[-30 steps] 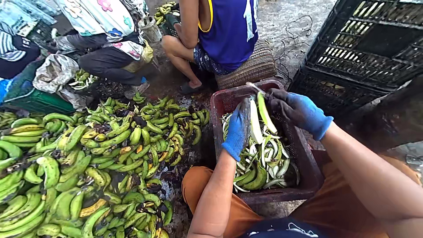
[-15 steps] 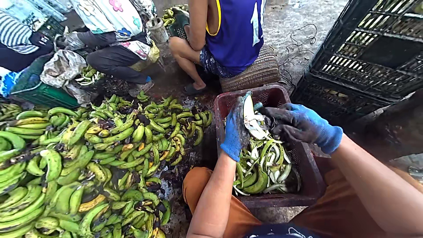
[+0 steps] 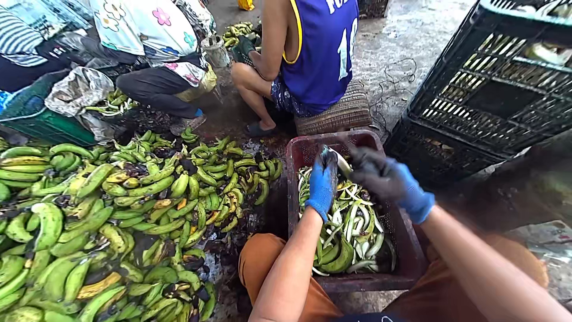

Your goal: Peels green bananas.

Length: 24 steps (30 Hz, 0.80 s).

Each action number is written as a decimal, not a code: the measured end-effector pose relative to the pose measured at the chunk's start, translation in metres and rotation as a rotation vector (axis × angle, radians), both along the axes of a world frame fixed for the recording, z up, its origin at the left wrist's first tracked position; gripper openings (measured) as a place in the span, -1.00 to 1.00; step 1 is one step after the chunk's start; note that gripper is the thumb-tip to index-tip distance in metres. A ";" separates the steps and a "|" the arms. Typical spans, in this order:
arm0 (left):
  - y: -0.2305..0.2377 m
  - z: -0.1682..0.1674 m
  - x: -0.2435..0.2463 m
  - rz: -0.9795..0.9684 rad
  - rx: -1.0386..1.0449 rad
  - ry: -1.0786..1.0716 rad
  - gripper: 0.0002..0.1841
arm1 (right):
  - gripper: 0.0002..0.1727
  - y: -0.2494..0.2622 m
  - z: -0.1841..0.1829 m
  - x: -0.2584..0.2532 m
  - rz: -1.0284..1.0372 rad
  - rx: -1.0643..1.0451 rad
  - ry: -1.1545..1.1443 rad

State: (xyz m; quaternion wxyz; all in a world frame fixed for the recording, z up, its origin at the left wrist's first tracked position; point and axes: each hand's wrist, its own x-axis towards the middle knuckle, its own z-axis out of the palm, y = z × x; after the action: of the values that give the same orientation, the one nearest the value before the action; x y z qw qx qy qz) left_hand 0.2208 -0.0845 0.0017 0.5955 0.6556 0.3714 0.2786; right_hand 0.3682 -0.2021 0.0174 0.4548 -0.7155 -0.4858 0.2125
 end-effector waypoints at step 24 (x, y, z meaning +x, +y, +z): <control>0.004 0.029 0.059 -0.065 -0.314 -0.234 -0.46 | -0.48 -0.033 0.104 0.120 -0.055 0.586 0.713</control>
State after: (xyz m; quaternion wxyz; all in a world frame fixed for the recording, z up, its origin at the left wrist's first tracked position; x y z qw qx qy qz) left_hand 0.2795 -0.0806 0.0305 0.7381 0.5295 0.3174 0.2722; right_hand 0.4882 -0.2348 0.1214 0.7821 -0.4515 -0.3197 0.2868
